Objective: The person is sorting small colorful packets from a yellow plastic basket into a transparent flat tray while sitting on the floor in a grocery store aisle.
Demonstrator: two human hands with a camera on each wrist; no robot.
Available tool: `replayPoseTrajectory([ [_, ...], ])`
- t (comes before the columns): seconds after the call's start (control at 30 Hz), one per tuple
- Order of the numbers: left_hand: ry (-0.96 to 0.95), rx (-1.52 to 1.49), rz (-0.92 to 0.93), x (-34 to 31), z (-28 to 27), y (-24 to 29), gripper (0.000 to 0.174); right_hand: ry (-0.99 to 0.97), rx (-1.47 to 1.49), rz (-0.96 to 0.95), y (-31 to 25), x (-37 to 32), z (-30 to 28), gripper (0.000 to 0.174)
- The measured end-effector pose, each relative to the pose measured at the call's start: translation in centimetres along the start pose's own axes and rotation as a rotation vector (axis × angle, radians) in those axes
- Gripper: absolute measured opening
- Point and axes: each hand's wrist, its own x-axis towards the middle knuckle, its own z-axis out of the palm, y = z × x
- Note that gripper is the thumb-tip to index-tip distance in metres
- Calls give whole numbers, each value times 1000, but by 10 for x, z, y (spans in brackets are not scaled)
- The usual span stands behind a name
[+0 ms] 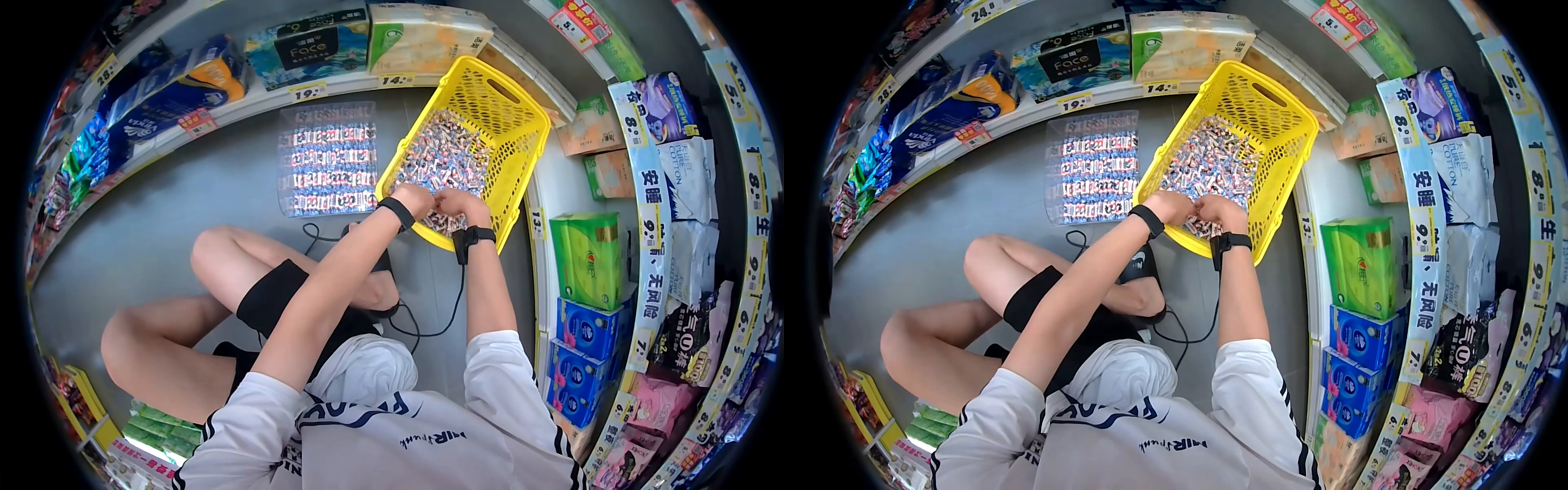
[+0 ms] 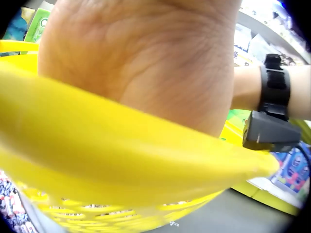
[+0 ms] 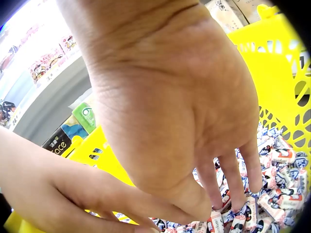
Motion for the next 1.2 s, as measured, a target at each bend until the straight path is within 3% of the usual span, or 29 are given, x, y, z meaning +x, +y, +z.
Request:
replayPoseTrajectory([
  [0.17, 24, 5, -15, -9, 2, 5, 23, -29, 67, 51, -8, -5, -4, 39],
  [0.3, -109, 14, 25, -7, -5, 5, 30, 81, 36, -21, -14, -15, -8, 43],
  [0.47, -127, -59, 9, -14, -12, 7, 38, 120, 14, -141, -6, -8, -7, 46],
  [0.57, -65, -74, 8, -14, -9, 5, 37, 249, 66, -177, -25, -36, -15, 43],
  [0.67, 2, -127, -41, -14, -6, 1, 48, 289, 190, -235, -15, -27, -14, 42],
  [0.77, 115, -174, 32, -14, -4, -8, 46, 363, 282, -237, -30, -47, -18, 45],
  [0.83, 334, -177, 129, -24, -12, -13, 36, 436, 307, -286, -34, -55, -22, 44],
  [1.07, 577, -320, 216, -39, -35, -25, 28, 633, 266, -389, -63, -78, -34, 39],
  [1.1, 666, -286, 250, -44, -40, -24, 20, 705, 288, -411, -76, -88, -33, 31],
  [1.2, 691, -340, 236, -56, -56, -24, 16, 790, 355, -395, -92, -97, -37, 25],
])
